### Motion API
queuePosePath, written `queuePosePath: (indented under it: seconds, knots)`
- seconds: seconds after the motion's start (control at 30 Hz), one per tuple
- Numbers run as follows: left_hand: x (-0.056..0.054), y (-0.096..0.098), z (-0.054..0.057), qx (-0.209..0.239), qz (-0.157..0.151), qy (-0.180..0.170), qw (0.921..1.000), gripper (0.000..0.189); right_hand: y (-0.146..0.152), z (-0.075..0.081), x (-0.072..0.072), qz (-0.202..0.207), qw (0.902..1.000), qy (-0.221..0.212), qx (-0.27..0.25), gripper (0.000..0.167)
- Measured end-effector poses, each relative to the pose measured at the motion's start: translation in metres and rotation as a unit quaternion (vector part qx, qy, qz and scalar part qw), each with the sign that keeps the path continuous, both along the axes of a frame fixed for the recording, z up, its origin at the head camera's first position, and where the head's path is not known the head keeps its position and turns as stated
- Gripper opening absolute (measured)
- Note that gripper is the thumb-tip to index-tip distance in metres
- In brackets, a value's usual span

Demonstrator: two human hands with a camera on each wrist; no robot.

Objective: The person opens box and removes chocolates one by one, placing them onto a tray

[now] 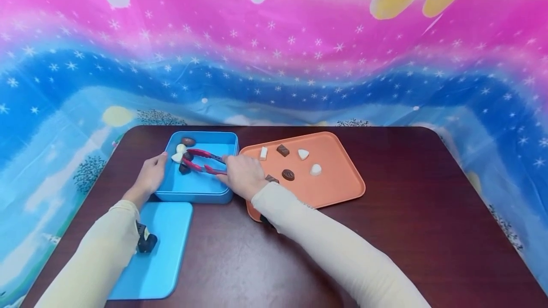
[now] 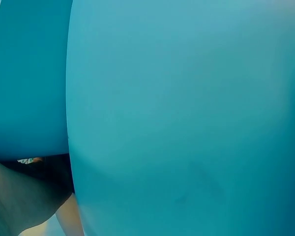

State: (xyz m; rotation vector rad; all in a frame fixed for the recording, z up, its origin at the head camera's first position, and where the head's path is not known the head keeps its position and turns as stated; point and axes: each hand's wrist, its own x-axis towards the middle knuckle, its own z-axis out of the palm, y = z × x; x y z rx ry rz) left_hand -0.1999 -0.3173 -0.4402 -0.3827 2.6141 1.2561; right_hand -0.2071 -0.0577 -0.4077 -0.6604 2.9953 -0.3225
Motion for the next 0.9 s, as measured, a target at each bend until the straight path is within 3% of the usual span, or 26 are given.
queuePosePath:
  seconds: [0.4,0.9]
  knots:
    - [0.002,0.003,0.004,-0.003,0.0,-0.009,1.0,0.078,0.014,0.001,0.004,0.018,0.9995,0.001,-0.026,0.054]
    - [0.0,0.002,0.0,-0.003,0.005,-0.007,1.0,0.077,0.038,0.019,0.025,0.036,0.9961,0.017,-0.079,0.056]
